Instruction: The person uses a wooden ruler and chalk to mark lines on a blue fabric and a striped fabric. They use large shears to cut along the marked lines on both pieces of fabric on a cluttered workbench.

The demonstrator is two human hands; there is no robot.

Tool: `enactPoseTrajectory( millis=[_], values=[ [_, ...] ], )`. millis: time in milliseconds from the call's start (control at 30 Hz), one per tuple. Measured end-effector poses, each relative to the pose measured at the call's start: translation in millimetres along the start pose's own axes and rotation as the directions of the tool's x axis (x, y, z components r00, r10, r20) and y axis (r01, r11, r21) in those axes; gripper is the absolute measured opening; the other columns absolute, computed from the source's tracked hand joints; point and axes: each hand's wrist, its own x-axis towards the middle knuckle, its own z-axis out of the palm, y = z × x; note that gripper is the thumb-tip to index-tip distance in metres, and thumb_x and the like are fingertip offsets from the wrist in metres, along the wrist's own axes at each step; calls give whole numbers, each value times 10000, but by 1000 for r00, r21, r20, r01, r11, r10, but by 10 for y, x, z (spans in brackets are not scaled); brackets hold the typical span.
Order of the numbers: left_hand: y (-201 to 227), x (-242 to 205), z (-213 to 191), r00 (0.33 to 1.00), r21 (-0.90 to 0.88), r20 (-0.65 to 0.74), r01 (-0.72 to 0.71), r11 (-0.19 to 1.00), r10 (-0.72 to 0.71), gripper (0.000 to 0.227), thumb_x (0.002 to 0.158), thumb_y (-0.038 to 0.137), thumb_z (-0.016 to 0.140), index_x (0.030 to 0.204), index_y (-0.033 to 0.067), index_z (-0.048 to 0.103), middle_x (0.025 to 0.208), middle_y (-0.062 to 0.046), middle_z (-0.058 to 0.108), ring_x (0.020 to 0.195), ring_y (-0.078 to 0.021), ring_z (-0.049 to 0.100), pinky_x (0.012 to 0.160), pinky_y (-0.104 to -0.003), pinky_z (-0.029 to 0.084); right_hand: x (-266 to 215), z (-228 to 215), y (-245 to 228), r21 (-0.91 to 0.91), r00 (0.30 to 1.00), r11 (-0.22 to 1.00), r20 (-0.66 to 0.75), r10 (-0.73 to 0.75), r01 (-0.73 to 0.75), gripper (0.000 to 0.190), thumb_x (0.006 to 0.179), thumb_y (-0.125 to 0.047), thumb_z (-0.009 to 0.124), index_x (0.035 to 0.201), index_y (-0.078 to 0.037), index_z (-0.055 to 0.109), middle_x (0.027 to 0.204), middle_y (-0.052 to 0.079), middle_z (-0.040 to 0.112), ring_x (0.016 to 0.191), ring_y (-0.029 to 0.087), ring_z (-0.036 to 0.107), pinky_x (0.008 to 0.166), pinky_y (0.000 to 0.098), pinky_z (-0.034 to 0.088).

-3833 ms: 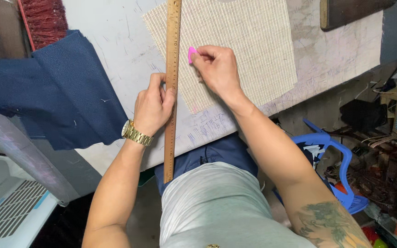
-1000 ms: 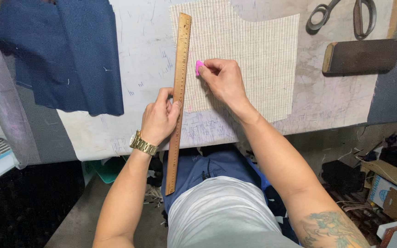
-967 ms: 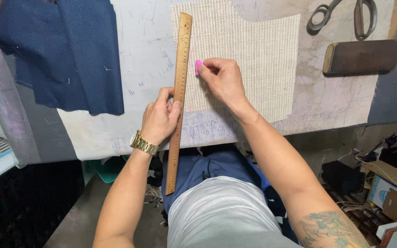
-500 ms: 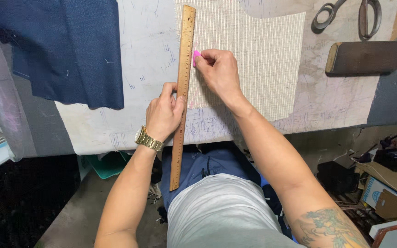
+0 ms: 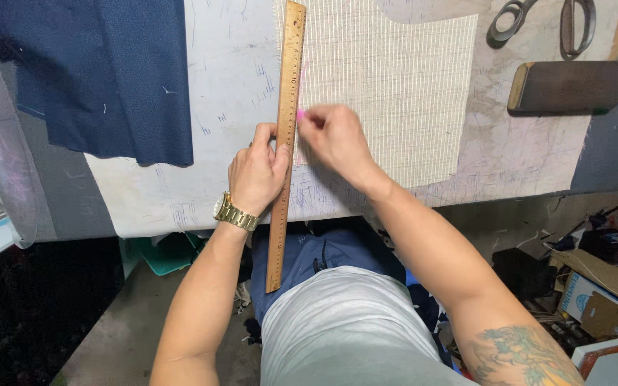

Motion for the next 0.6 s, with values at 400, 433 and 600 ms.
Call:
enactPoseTrajectory(
  millis=[400,433,600],
  values=[
    [-89,-98,118,1000,-104,-12,18,994,-20,209,1010,45,571,1219,46,550,544,-32,576,451,-221,586,479,-340,477,0,-207,-68,21,999,1000,36,15,-15,142,905,-115,696,816,-84,802,591,55,650,610,136,582,579,287,463],
    [-79,-99,111,1000,-95,-15,14,995,-15,211,1010,48,572,1220,48,547,542,-32,574,454,-221,587,485,-344,477,40,-182,-33,27,1000,1000,23,12,-13,139,908,-127,702,813,-93,798,581,46,650,596,134,592,576,281,468],
    [-94,-103,126,1000,-69,-22,0,998,-2,220,1010,67,577,1225,64,529,530,-25,561,454,-226,589,486,-351,469,127,-116,-25,9,1000,1000,3,20,-20,173,902,-178,699,749,-156,777,544,5,635,547,116,592,555,267,474]
  ],
)
